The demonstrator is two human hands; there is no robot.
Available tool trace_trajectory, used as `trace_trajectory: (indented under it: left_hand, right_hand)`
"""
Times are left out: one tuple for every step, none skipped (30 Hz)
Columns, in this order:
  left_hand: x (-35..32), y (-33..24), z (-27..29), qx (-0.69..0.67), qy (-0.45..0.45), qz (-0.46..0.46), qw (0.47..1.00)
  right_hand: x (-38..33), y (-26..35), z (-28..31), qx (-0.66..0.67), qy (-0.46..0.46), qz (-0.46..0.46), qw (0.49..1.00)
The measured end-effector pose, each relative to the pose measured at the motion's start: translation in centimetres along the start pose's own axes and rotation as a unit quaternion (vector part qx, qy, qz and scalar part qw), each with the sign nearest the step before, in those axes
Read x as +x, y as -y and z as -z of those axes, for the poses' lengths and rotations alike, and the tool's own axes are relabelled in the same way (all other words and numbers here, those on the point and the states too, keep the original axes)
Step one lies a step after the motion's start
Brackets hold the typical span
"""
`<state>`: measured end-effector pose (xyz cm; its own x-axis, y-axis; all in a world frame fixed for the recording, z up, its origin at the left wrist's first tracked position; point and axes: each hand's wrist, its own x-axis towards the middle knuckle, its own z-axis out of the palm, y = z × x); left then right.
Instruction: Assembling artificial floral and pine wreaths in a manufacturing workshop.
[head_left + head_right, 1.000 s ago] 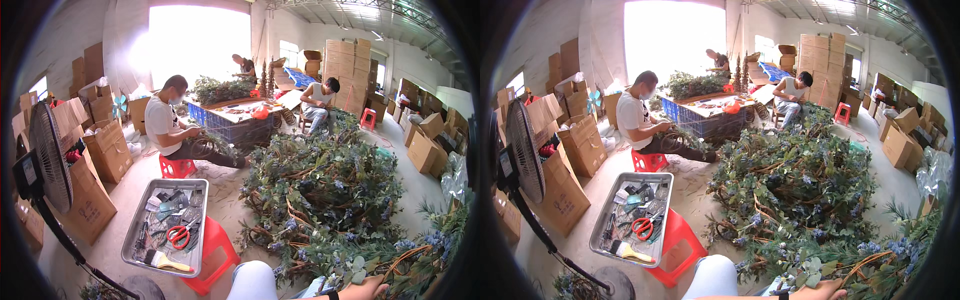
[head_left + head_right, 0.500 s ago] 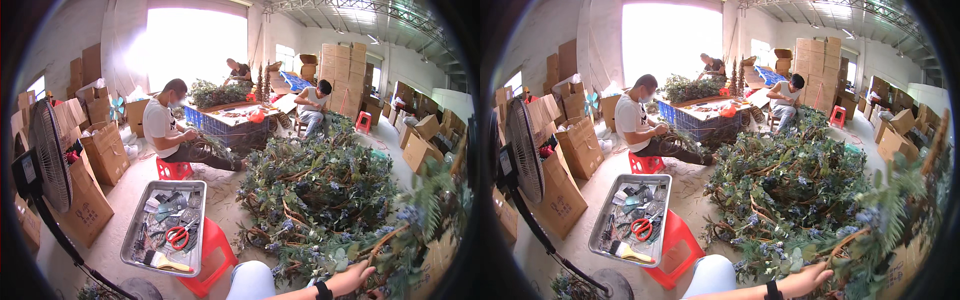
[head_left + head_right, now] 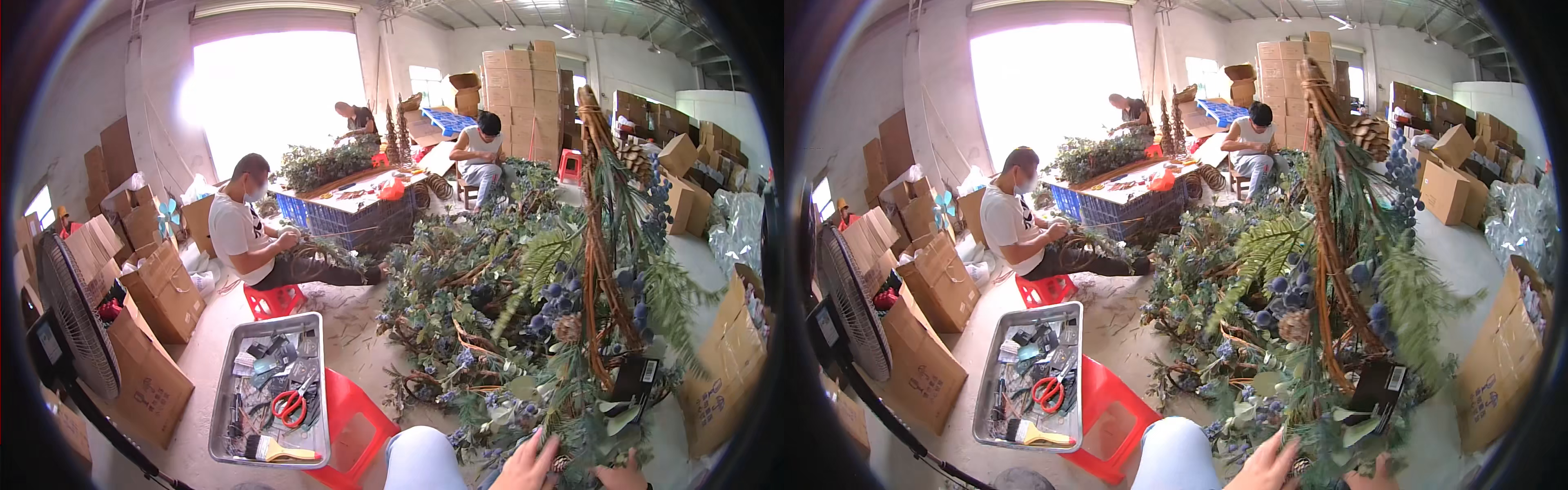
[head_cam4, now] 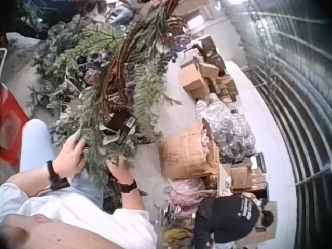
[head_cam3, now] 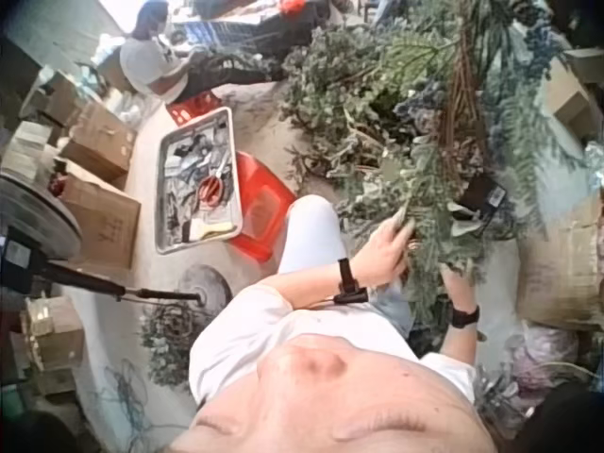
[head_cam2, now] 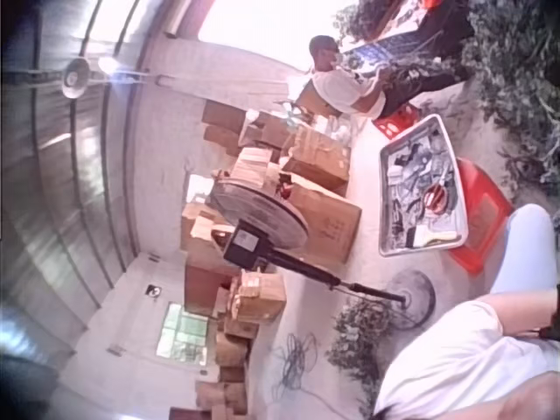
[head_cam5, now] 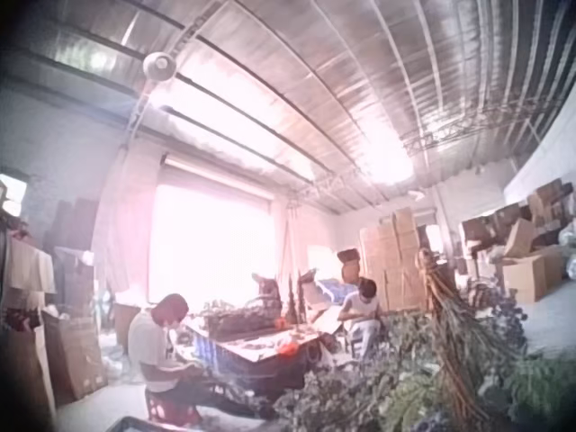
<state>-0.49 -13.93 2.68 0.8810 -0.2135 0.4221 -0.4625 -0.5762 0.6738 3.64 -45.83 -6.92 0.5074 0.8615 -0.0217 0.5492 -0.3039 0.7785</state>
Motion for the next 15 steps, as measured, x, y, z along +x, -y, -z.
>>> trace_trajectory:
  left_hand:
    - [-0.7,-0.2,0.0,0.001,-0.004,0.004,1.0]
    - [-1.0,-0.5,0.0,-0.002,-0.007,0.001,1.0]
    - [-1.0,-0.3,0.2,-0.006,-0.006,-0.002,1.0]
    - [-0.7,0.1,0.3,-0.013,0.011,-0.013,1.0]
    - [-0.3,0.5,0.3,-0.021,0.029,-0.025,0.999]
    - [0.4,0.7,0.6,-0.024,0.032,-0.03,0.999]
    - [1.4,0.7,1.1,-0.016,0.05,-0.037,0.998]
    - [2.4,0.5,1.6,-0.008,0.069,-0.046,0.997]
    - [3.1,0.0,2.0,0.03,0.061,-0.046,0.997]
    - [3.4,-0.6,1.9,0.066,0.019,-0.031,0.997]
    - [3.4,-0.9,2.0,0.086,-0.013,-0.038,0.996]
    - [3.4,-1.9,2.3,0.097,-0.043,-0.059,0.993]
    - [3.4,-2.3,2.1,0.075,-0.036,-0.106,0.991]
    - [3.1,-3.0,2.4,0.058,-0.032,-0.151,0.986]
    - [2.8,-3.4,2.0,0.005,-0.017,-0.185,0.983]
  right_hand:
    - [2.1,-1.9,5.6,0.03,-0.03,-0.065,0.997]
    - [3.0,-3.0,8.8,0.057,-0.054,-0.134,0.988]
    - [2.5,-1.5,8.5,0.09,-0.017,-0.173,0.981]
    - [3.1,-1.6,9.6,0.09,-0.017,-0.174,0.98]
    - [4.4,-2.0,11.6,0.362,-0.053,-0.295,0.883]
    - [5.3,-2.0,13.1,0.595,-0.086,-0.389,0.698]
    - [5.5,-1.3,13.5,0.633,-0.065,-0.429,0.641]
    - [5.9,-0.7,12.9,0.629,-0.066,-0.437,0.64]
    - [6.6,0.2,12.3,0.499,-0.109,-0.419,0.751]
    - [6.8,0.8,12.2,0.353,-0.146,-0.389,0.838]
    - [8.4,-0.3,15.5,0.332,-0.028,-0.42,0.844]
    - [8.8,0.8,14.6,0.455,-0.138,-0.512,0.715]
    - [8.9,0.1,14.3,0.486,-0.139,-0.508,0.698]
    - [9.0,-0.5,14.4,0.52,-0.144,-0.499,0.678]
    - [8.7,0.6,12.8,0.488,-0.081,-0.543,0.678]
